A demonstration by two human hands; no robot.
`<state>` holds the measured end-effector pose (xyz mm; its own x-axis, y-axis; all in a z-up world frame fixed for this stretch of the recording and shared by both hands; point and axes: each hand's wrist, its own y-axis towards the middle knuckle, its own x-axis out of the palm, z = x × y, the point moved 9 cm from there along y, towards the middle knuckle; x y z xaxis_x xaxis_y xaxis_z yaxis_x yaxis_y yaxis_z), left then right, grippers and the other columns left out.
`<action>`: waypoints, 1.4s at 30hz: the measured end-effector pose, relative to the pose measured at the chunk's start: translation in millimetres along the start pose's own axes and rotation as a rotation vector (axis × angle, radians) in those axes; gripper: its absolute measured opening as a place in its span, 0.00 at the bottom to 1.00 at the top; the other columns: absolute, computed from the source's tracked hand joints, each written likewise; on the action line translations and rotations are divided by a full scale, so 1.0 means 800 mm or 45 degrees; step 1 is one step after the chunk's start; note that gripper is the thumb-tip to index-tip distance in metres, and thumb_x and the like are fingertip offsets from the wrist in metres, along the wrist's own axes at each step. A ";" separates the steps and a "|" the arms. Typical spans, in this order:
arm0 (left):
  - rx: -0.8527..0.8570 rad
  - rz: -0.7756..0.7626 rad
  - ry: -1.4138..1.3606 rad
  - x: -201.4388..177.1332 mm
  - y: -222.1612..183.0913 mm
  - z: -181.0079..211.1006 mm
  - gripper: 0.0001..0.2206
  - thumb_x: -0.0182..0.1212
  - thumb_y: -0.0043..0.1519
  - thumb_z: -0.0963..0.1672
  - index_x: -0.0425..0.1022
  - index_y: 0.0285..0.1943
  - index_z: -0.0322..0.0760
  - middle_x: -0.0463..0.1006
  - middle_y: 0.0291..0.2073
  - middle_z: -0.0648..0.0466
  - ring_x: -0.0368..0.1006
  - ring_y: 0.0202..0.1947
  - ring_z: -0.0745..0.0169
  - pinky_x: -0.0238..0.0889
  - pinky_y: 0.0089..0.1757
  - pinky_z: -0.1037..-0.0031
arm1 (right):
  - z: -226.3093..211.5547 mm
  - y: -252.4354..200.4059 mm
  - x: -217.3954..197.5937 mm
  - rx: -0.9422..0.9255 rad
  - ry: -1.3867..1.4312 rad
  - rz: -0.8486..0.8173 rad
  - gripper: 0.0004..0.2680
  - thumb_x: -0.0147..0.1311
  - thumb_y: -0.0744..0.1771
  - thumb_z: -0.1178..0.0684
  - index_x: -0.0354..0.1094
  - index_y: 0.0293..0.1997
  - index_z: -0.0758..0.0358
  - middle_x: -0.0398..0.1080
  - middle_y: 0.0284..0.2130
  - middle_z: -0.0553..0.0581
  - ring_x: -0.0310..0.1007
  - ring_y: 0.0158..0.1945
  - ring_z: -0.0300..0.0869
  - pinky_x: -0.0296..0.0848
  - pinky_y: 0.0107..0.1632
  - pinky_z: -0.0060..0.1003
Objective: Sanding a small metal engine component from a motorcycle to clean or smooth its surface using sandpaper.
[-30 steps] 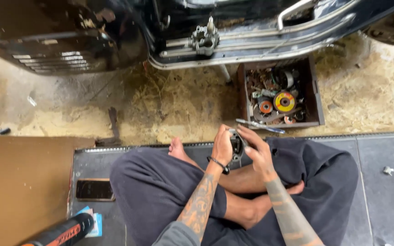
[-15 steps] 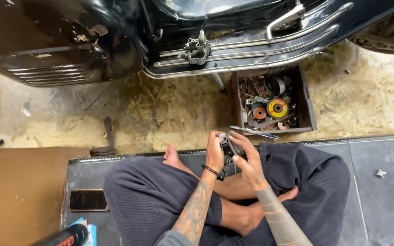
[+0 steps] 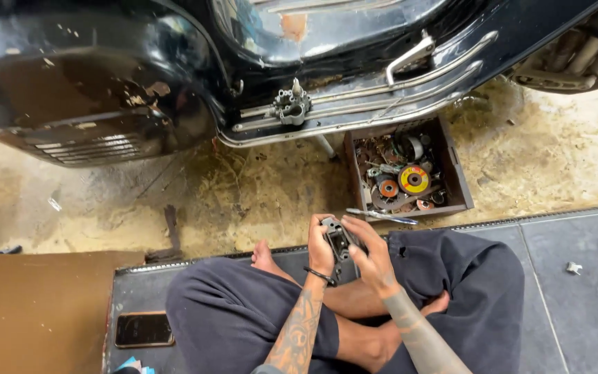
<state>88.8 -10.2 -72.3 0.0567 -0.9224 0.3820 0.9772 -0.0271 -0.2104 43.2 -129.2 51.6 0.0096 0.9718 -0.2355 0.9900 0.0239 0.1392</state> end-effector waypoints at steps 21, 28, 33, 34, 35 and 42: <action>0.171 0.166 0.081 -0.002 -0.007 0.035 0.10 0.42 0.62 0.42 0.71 0.41 0.36 0.75 0.35 0.50 0.72 0.37 0.57 0.66 0.44 0.67 | -0.015 -0.016 0.002 -0.147 -0.091 0.043 0.23 0.45 0.69 0.31 0.67 0.65 0.53 0.64 0.66 0.60 0.65 0.69 0.56 0.68 0.64 0.59; 0.043 0.257 -0.240 -0.013 0.005 0.014 0.11 0.41 0.61 0.43 0.72 0.39 0.35 0.76 0.33 0.47 0.70 0.33 0.52 0.67 0.38 0.61 | 0.023 -0.005 0.006 -0.070 -0.145 0.029 0.24 0.45 0.68 0.29 0.66 0.67 0.52 0.61 0.68 0.60 0.60 0.71 0.56 0.64 0.66 0.61; 0.221 0.308 -0.136 -0.020 -0.004 0.028 0.09 0.42 0.62 0.42 0.71 0.43 0.37 0.75 0.37 0.50 0.72 0.38 0.56 0.67 0.44 0.67 | 0.065 0.001 0.014 0.061 -0.046 0.018 0.22 0.47 0.68 0.34 0.65 0.66 0.53 0.61 0.66 0.59 0.61 0.70 0.56 0.66 0.65 0.61; 0.236 0.302 -0.138 -0.015 -0.002 0.039 0.09 0.42 0.62 0.42 0.71 0.43 0.37 0.75 0.37 0.50 0.72 0.38 0.56 0.67 0.44 0.67 | 0.045 0.004 0.014 0.046 -0.046 0.021 0.22 0.47 0.68 0.34 0.65 0.66 0.53 0.61 0.66 0.59 0.61 0.70 0.56 0.66 0.65 0.61; 0.253 0.261 -0.289 -0.008 0.001 0.049 0.10 0.43 0.60 0.43 0.70 0.43 0.36 0.75 0.38 0.48 0.71 0.37 0.54 0.66 0.42 0.64 | 0.020 0.007 0.016 -0.031 0.041 0.019 0.22 0.46 0.69 0.33 0.64 0.66 0.54 0.61 0.65 0.59 0.62 0.69 0.55 0.67 0.65 0.59; 0.358 0.240 -0.313 -0.007 -0.014 0.052 0.11 0.43 0.61 0.44 0.69 0.45 0.35 0.74 0.39 0.47 0.70 0.36 0.54 0.66 0.41 0.64 | -0.016 -0.005 0.019 -0.038 0.058 0.004 0.22 0.45 0.69 0.33 0.62 0.66 0.54 0.59 0.66 0.59 0.57 0.72 0.55 0.60 0.68 0.59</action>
<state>86.4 11.6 -34.6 0.2535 -0.7809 0.5709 0.9610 0.2708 -0.0563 37.4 -111.3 59.6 0.0053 0.9816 -0.1908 0.9853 0.0275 0.1688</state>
